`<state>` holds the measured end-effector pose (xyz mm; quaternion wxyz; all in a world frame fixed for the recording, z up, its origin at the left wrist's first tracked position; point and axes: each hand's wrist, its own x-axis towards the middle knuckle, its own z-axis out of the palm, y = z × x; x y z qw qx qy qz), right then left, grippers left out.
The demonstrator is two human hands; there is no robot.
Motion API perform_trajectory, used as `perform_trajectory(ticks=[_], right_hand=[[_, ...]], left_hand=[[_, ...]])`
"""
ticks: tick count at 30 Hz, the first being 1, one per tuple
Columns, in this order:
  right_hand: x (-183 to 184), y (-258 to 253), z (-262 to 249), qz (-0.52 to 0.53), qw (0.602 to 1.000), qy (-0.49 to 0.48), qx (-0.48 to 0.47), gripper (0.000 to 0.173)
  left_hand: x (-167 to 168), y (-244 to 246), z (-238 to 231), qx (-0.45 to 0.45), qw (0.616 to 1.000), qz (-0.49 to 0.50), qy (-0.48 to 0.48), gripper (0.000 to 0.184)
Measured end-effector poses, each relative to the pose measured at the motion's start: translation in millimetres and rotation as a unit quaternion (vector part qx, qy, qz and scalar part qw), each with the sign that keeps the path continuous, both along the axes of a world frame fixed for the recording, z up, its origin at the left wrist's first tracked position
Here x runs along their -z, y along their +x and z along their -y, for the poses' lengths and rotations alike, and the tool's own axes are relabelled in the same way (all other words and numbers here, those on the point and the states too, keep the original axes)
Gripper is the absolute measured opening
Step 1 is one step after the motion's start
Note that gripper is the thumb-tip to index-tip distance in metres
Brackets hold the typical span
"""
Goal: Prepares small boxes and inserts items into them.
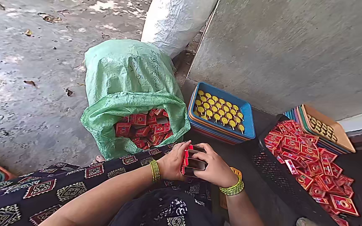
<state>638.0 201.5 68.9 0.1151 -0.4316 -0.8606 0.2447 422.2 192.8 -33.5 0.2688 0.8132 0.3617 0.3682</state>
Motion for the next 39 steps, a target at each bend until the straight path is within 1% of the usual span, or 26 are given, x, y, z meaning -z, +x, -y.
perform_trajectory(ticks=[2,5,7,9,10,12,13,15,17,19,20,22,24,26,30,33,36,38,39], right_hand=[[5,10,0,-0.052,0.998,-0.024,0.002,0.03],[18,27,7,-0.148,0.989,0.003,0.002,0.021],[28,44,12,-0.203,0.979,0.018,0.01,0.019],[37,67,15,-0.25,0.968,0.01,0.03,0.02],[40,79,17,-0.271,0.962,0.001,0.043,0.02],[42,103,18,-0.302,0.95,-0.019,0.08,0.015],[43,116,18,-0.312,0.944,-0.025,0.106,0.012],[47,143,11,-0.312,0.936,-0.014,0.161,0.013],[55,171,-6,-0.262,0.944,0.027,0.2,0.016],[68,194,-30,-0.144,0.961,0.077,0.224,0.023],[75,202,-43,-0.085,0.966,0.086,0.228,0.025],[94,213,-70,0.005,0.971,0.069,0.229,0.027],[117,221,-95,0.071,0.97,0.035,0.229,0.027],[138,226,-116,0.104,0.968,0.006,0.229,0.029],[166,225,-139,0.123,0.96,-0.039,0.25,0.033],[168,224,-143,0.137,0.952,-0.052,0.268,0.038],[155,222,-138,0.175,0.94,-0.044,0.289,0.049],[139,211,-135,0.204,0.932,-0.024,0.3,0.058],[127,200,-134,0.202,0.933,-0.011,0.298,0.06]], left_hand=[[2,8,3,-0.003,1.0,0.016,0.003,0.137],[-5,18,5,0.003,1.0,0.025,0.014,0.134],[-11,29,7,0.019,1.0,0.021,-0.004,0.133],[-19,44,7,0.042,0.998,0.021,-0.039,0.136],[-23,52,6,0.055,0.997,0.023,-0.058,0.138],[-32,68,3,0.078,0.992,0.027,-0.096,0.143],[-34,75,0,0.084,0.99,0.031,-0.112,0.146],[-37,84,-7,0.086,0.988,0.03,-0.127,0.147],[-36,84,-12,0.074,0.988,0.031,-0.129,0.142],[-34,75,-15,0.051,0.991,0.033,-0.119,0.136],[-33,69,-16,0.033,0.992,0.034,-0.114,0.133],[-30,54,-18,-0.005,0.993,0.026,-0.118,0.126],[-30,38,-22,-0.036,0.99,0.023,-0.134,0.12],[-31,20,-25,-0.068,0.988,0.032,-0.137,0.113],[-29,-16,-29,-0.133,0.981,0.048,-0.135,0.099],[-27,-40,-34,-0.177,0.97,0.05,-0.159,0.09],[-25,-59,-45,-0.22,0.946,0.073,-0.228,0.08],[-26,-74,-53,-0.271,0.909,0.135,-0.288,0.074],[-24,-81,-58,-0.309,0.879,0.188,-0.309,0.069]])
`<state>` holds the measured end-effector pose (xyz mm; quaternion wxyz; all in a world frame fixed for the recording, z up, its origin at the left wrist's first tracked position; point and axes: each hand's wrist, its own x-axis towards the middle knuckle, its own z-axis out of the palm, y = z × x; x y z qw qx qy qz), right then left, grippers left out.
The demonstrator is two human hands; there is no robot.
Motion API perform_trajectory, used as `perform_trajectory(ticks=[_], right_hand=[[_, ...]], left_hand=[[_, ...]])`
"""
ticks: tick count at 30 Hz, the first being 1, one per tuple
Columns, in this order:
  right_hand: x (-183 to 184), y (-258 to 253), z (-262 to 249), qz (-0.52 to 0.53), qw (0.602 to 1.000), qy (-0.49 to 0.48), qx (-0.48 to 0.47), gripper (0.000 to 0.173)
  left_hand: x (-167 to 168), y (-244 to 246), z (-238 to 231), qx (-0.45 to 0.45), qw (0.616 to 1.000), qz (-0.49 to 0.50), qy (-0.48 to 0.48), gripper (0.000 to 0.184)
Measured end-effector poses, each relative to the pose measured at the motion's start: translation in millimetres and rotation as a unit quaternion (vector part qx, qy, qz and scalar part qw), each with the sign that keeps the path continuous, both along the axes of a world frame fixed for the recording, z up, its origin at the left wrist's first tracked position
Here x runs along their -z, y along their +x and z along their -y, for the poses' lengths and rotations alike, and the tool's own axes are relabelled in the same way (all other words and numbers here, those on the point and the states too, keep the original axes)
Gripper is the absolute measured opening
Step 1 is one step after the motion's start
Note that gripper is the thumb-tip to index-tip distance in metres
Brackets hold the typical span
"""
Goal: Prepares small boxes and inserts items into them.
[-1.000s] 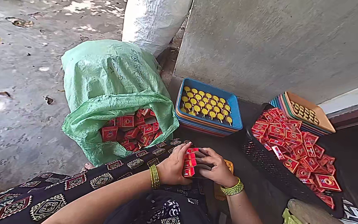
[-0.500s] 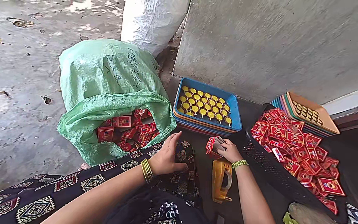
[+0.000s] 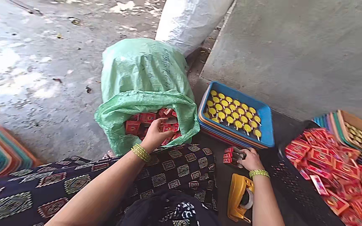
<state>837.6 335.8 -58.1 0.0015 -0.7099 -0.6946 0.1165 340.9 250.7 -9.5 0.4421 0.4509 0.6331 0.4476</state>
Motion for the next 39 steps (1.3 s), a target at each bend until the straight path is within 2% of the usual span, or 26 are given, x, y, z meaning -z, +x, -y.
perform_trajectory(ticks=[2,4,6,8,10,12,13,15,17,19,21,23,24,26,28,29,31,33,34,36,39], right_hand=[[-26,-34,3,-0.02,0.998,0.039,-0.041,0.054],[-47,-81,3,-0.066,0.987,0.076,-0.123,0.044],[-61,-144,0,-0.125,0.965,0.072,-0.219,0.033],[-64,-216,-6,-0.135,0.943,0.033,-0.303,0.027],[-56,-286,-13,-0.077,0.922,-0.026,-0.379,0.028],[-38,-344,-22,0.041,0.9,-0.08,-0.427,0.037],[-27,-367,-27,0.113,0.888,-0.103,-0.433,0.042],[-3,-396,-36,0.231,0.87,-0.123,-0.418,0.041],[14,-407,-44,0.299,0.857,-0.115,-0.403,0.031],[10,-407,-49,0.301,0.853,-0.098,-0.414,0.025],[-2,-404,-54,0.216,0.87,-0.07,-0.439,0.026],[-15,-406,-54,0.095,0.885,-0.065,-0.452,0.029],[-21,-408,-53,0.031,0.888,-0.087,-0.45,0.029],[-24,-414,-56,-0.115,0.893,-0.13,-0.415,0.025],[-19,-419,-61,-0.165,0.911,-0.117,-0.359,0.025],[-15,-421,-65,-0.13,0.928,-0.085,-0.339,0.027],[-3,-425,-72,0.01,0.947,-0.046,-0.318,0.034],[13,-425,-73,0.132,0.939,-0.043,-0.315,0.041],[20,-423,-72,0.16,0.934,-0.04,-0.318,0.038],[28,-418,-73,0.172,0.931,-0.022,-0.32,0.027],[12,-410,-76,0.093,0.944,0.013,-0.317,0.026]], left_hand=[[4,-16,-9,-0.115,0.988,0.102,-0.03,0.06],[13,-34,-18,-0.197,0.965,0.165,-0.043,0.054],[19,-50,-22,-0.245,0.95,0.19,-0.039,0.052],[25,-63,-24,-0.263,0.945,0.195,-0.026,0.053],[31,-73,-26,-0.268,0.946,0.179,-0.025,0.053],[36,-80,-28,-0.256,0.953,0.156,-0.045,0.05],[37,-83,-28,-0.246,0.956,0.147,-0.059,0.049],[39,-88,-29,-0.214,0.965,0.122,-0.086,0.046],[40,-94,-30,-0.156,0.979,0.078,-0.109,0.047],[42,-97,-32,-0.081,0.99,0.009,-0.113,0.056],[46,-95,-38,0.02,0.994,-0.062,-0.088,0.07],[49,-87,-42,0.119,0.981,-0.132,-0.078,0.083],[50,-81,-42,0.154,0.972,-0.158,-0.081,0.084],[51,-75,-41,0.185,0.956,-0.2,-0.107,0.07],[55,-76,-39,0.173,0.948,-0.211,-0.163,0.058],[58,-80,-39,0.156,0.947,-0.203,-0.192,0.056],[63,-90,-37,0.108,0.951,-0.18,-0.227,0.058],[64,-97,-36,0.06,0.957,-0.141,-0.245,0.063],[65,-99,-37,0.04,0.96,-0.12,-0.248,0.064],[65,-99,-39,0.006,0.967,-0.08,-0.24,0.065],[65,-99,-39,-0.03,0.973,-0.045,-0.222,0.068]])
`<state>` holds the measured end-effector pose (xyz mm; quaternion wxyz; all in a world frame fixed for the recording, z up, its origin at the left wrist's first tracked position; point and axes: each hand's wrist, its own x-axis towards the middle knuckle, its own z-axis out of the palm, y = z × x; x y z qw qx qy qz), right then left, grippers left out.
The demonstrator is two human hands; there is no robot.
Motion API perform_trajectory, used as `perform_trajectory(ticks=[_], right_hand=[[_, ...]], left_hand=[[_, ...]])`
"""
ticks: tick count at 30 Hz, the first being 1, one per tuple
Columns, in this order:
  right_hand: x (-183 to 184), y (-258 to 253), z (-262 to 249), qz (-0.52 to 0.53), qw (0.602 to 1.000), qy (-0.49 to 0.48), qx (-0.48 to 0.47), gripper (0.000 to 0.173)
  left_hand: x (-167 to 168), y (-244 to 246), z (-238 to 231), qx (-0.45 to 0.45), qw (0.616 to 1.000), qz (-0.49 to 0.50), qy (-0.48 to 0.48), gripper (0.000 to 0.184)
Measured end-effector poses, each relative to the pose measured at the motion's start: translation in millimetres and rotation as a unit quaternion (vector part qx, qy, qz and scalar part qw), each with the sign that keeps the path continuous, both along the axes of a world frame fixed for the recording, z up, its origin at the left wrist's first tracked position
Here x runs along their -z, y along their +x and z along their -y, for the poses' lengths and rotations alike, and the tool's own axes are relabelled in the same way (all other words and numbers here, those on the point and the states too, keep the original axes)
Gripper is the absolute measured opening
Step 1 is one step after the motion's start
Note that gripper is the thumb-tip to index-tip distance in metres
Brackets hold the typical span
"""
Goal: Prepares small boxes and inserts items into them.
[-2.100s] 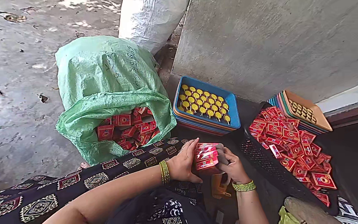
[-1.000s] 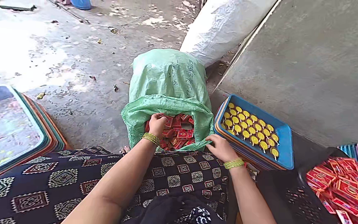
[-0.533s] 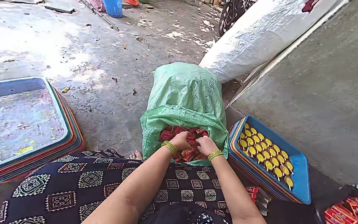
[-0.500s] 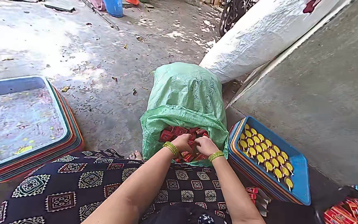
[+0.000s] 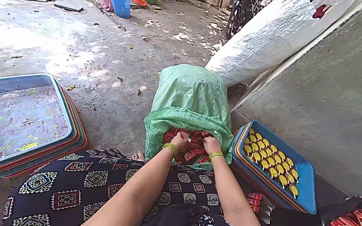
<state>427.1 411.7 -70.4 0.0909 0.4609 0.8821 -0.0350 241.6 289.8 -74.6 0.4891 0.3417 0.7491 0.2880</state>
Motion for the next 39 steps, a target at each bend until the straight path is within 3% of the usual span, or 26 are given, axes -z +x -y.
perform_trajectory(ticks=[4,7,10,15,19,22,24,28,30,33,36,37,39], right_hand=[[-32,25,9,-0.227,0.969,-0.096,0.009,0.03],[-36,44,21,-0.435,0.866,-0.247,-0.012,0.021],[-34,51,30,-0.521,0.784,-0.33,-0.074,0.008],[-29,45,31,-0.518,0.782,-0.317,-0.142,0.018],[-28,47,30,-0.551,0.758,-0.329,-0.118,0.02],[-25,44,29,-0.578,0.746,-0.32,-0.091,0.02],[-19,36,28,-0.581,0.762,-0.276,-0.079,0.019],[-3,14,24,-0.518,0.831,-0.196,0.045,0.021],[6,7,19,-0.391,0.899,-0.18,0.084,0.028],[26,5,17,-0.1,0.976,-0.191,0.003,0.042],[52,0,22,0.061,0.979,-0.181,-0.066,0.065],[55,-2,25,0.092,0.978,-0.171,-0.074,0.065],[57,-7,28,0.133,0.976,-0.151,-0.083,0.05]], left_hand=[[8,-8,-2,-0.07,0.997,0.015,0.026,0.074],[15,-11,-4,-0.1,0.993,0.051,0.044,0.075],[17,-10,-5,-0.064,0.99,0.122,0.041,0.072],[2,2,7,0.078,0.965,0.252,-0.008,0.066],[-13,7,13,0.073,0.943,0.324,0.011,0.046],[-31,5,18,0.128,0.911,0.391,0.018,0.066],[-30,8,18,0.172,0.914,0.367,0.029,0.06],[-16,8,8,0.095,0.933,0.345,0.048,0.069],[-11,4,5,0.002,0.948,0.314,0.059,0.075],[-9,-2,1,-0.096,0.955,0.27,0.072,0.087],[-5,-3,0,-0.124,0.967,0.198,0.101,0.089],[-2,-4,0,-0.121,0.971,0.176,0.108,0.09],[3,-6,-2,-0.112,0.975,0.152,0.121,0.091]])
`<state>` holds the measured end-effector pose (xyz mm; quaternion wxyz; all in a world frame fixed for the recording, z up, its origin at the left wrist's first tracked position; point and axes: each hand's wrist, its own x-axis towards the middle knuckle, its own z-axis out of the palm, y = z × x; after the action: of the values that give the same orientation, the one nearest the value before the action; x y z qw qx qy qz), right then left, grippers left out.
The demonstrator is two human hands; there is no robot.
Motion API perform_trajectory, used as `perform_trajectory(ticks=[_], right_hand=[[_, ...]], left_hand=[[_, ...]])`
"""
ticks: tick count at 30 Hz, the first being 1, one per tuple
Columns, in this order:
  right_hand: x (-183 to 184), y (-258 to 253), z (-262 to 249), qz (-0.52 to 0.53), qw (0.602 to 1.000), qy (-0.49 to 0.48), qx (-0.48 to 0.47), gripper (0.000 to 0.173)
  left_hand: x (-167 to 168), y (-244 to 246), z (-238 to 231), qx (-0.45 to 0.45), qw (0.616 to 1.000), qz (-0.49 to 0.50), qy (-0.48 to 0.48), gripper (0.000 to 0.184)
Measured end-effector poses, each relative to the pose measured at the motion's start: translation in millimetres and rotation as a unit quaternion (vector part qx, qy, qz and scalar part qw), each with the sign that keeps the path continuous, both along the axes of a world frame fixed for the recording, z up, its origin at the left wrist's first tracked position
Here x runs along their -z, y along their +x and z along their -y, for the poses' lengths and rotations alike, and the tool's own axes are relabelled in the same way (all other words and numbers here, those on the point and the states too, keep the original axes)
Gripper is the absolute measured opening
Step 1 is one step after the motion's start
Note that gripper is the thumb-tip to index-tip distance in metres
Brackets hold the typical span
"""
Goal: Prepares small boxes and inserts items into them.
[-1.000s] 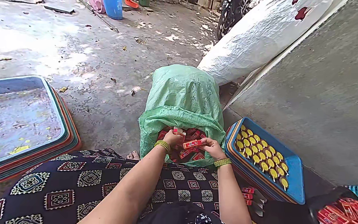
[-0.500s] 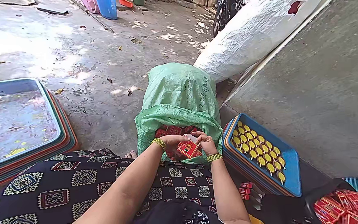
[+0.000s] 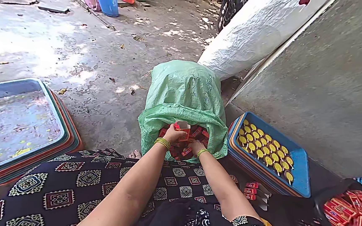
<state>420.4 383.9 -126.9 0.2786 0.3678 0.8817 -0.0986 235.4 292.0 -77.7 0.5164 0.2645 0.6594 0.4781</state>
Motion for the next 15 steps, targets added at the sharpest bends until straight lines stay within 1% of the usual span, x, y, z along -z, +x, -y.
perform_trajectory(ticks=[2,4,6,7,8,9,10,11,12,13,14,15], right_hand=[[-1,-3,-2,0.01,1.0,0.005,-0.006,0.036],[-3,0,-8,-0.016,1.0,-0.007,-0.017,0.03],[-22,8,-16,-0.08,0.996,-0.034,-0.011,0.027],[-38,15,-17,-0.131,0.99,-0.045,0.004,0.026],[-52,26,-15,-0.207,0.977,-0.048,0.025,0.023],[-61,38,-12,-0.309,0.949,-0.048,0.046,0.018],[-66,49,-7,-0.418,0.904,-0.057,0.063,0.013],[-68,58,-2,-0.514,0.851,-0.078,0.077,0.011],[-67,63,2,-0.585,0.8,-0.1,0.088,0.012],[-65,66,5,-0.628,0.764,-0.109,0.095,0.013],[-63,66,7,-0.649,0.748,-0.099,0.102,0.013],[-61,63,8,-0.652,0.746,-0.075,0.109,0.011]], left_hand=[[1,-3,0,-0.007,1.0,-0.01,0.007,0.09],[1,-5,2,-0.011,0.999,-0.034,-0.001,0.089],[0,-9,2,-0.014,0.998,-0.059,-0.012,0.089],[0,-9,2,-0.016,0.998,-0.066,-0.014,0.089],[0,-9,1,-0.019,0.997,-0.073,-0.014,0.089],[0,-9,0,-0.019,0.997,-0.076,-0.015,0.088],[0,-9,0,-0.014,0.997,-0.076,-0.015,0.088],[1,-7,0,-0.004,0.997,-0.072,-0.017,0.089],[3,-6,-1,0.011,0.998,-0.059,-0.021,0.088],[5,-3,-1,0.032,0.999,-0.03,-0.024,0.087],[7,0,-1,0.056,0.998,0.012,-0.024,0.086],[7,4,2,0.08,0.995,0.063,-0.021,0.084]])
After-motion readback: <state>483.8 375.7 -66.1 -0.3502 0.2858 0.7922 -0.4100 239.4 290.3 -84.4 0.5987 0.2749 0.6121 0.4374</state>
